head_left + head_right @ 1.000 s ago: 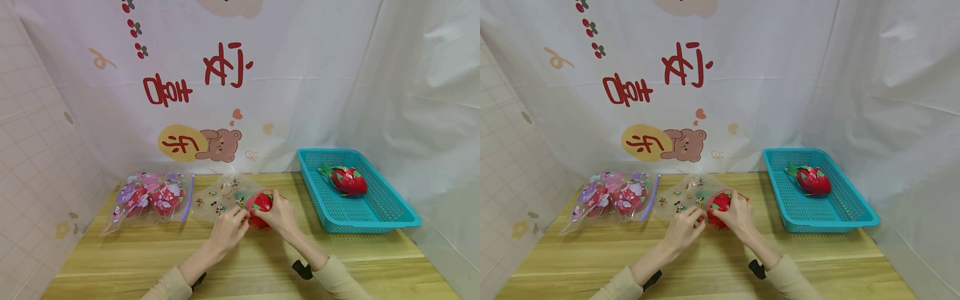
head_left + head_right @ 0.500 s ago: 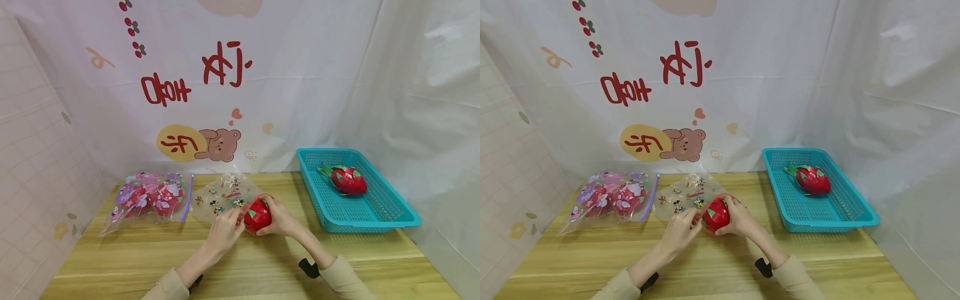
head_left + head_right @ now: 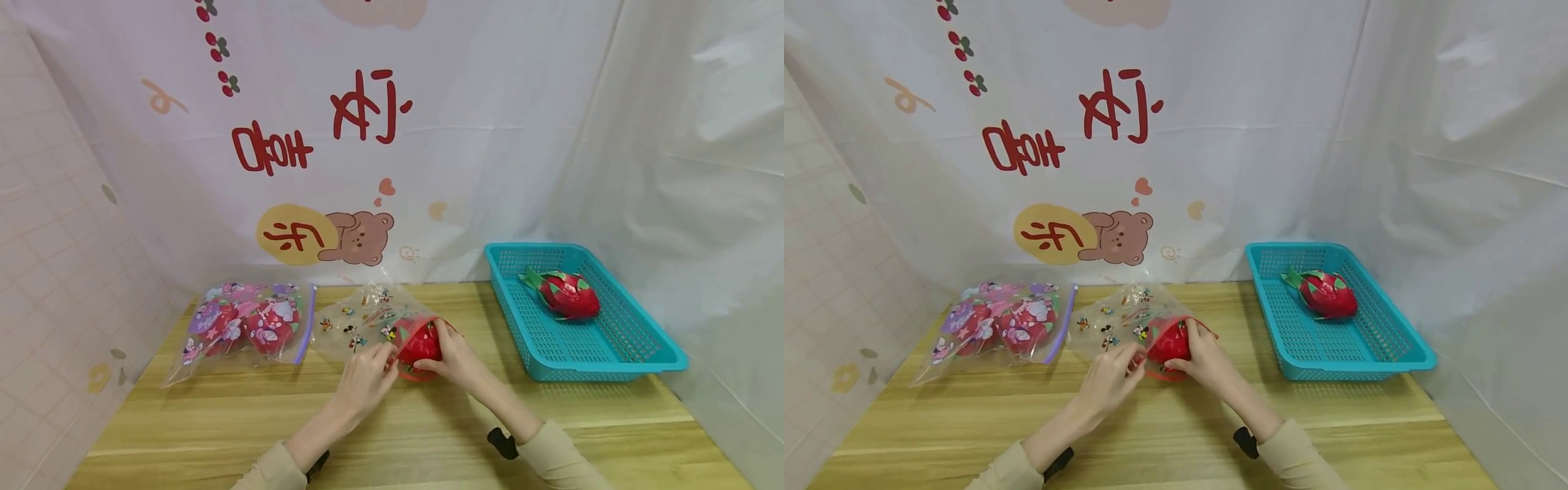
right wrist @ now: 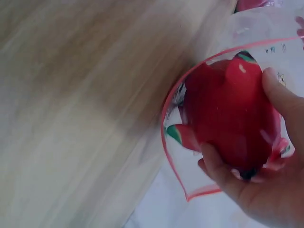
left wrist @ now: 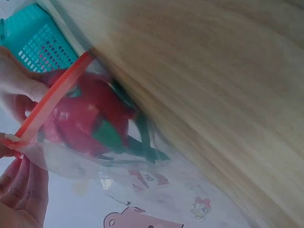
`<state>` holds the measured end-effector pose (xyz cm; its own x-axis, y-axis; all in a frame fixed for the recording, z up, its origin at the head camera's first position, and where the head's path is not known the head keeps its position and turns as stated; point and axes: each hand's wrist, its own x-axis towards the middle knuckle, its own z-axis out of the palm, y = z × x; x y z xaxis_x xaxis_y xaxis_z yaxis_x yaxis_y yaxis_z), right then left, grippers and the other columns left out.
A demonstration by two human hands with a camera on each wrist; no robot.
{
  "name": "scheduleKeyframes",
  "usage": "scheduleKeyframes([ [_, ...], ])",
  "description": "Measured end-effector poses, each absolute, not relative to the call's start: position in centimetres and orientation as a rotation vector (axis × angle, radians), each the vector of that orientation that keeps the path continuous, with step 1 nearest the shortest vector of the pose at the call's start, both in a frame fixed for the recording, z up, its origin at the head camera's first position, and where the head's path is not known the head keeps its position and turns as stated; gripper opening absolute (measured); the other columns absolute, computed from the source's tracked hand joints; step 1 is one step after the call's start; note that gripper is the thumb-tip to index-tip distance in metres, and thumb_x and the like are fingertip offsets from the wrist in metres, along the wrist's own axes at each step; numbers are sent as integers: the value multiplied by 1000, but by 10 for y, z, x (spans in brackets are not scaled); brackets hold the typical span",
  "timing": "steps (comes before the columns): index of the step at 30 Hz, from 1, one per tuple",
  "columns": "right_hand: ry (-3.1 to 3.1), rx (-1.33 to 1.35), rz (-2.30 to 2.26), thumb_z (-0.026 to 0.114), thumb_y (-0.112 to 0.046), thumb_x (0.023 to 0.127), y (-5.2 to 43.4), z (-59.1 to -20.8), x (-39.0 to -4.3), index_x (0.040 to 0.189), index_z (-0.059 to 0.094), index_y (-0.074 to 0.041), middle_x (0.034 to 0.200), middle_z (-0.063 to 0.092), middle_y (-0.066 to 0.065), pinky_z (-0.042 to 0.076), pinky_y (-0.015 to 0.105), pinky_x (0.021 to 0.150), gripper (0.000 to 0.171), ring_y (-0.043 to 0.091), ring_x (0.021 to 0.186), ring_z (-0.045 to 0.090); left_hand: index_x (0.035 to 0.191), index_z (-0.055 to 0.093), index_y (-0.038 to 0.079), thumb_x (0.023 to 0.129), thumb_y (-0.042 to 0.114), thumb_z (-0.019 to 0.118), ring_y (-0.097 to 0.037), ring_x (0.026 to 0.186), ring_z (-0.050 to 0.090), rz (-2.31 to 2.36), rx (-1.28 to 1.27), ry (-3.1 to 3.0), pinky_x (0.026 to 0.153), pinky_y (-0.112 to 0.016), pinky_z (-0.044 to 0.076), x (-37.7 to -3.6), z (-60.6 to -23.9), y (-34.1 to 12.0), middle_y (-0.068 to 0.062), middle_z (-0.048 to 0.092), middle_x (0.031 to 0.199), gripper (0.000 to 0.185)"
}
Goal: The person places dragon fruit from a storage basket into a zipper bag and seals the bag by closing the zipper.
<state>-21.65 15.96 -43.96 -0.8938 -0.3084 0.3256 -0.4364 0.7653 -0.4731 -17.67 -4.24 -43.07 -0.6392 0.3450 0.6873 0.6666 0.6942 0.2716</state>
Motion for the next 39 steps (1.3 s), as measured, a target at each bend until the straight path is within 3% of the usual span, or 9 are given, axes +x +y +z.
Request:
scheduleKeyframes([
  [8, -2649, 763, 589, 85, -23, 67, 166, -434, -210, 129, 48, 3, 126, 56, 25, 54, 48, 85, 77, 38, 109, 61, 85, 64, 9, 75, 7, 72, -6, 56, 57, -649, -713, -2309, 49, -12, 41, -178, -431, -39, 4, 65, 70, 12],
  [15, -2435, 812, 148, 86, -29, 65, 163, -435, -198, 125, 54, -2, 121, 61, 19, 57, 43, 74, 74, 34, 105, 63, 76, 61, 14, 72, 16, 77, -4, 50, 46, -437, -654, -2300, 44, -14, 30, -170, -440, -43, 8, 57, 64, 16],
  [21, -2272, 935, -28, 89, -27, 60, 161, -438, -197, 118, 64, -20, 116, 57, 16, 56, 35, 54, 64, 31, 108, 59, 76, 60, 14, 75, 15, 75, -4, 49, 45, -410, -673, -2272, 43, -13, 30, -169, -441, -45, 9, 55, 62, 15],
  [26, -2272, 924, -100, 88, -31, 61, 156, -438, -199, 116, 65, -21, 114, 57, 14, 54, 31, 52, 60, 29, 107, 57, 77, 62, 13, 76, 14, 74, -3, 49, 44, -425, -710, -2250, 44, -12, 31, -171, -439, -45, 8, 56, 63, 13],
  [34, -2336, 804, -97, 85, -37, 66, 146, -441, -206, 111, 61, -15, 100, 61, 13, 55, 33, 58, 55, 26, 89, 60, 75, 60, 14, 76, 13, 74, -2, 51, 47, -412, -791, -2188, 45, -12, 35, -170, -436, -44, 8, 58, 64, 14],
  [39, -2349, 775, -69, 84, -38, 67, 143, -442, -215, 103, 64, -15, 93, 63, 13, 53, 34, 53, 47, 25, 80, 60, 75, 59, 14, 76, 12, 74, -3, 51, 45, -414, -825, -2171, 45, -12, 33, -169, -435, -43, 8, 55, 63, 15],
])
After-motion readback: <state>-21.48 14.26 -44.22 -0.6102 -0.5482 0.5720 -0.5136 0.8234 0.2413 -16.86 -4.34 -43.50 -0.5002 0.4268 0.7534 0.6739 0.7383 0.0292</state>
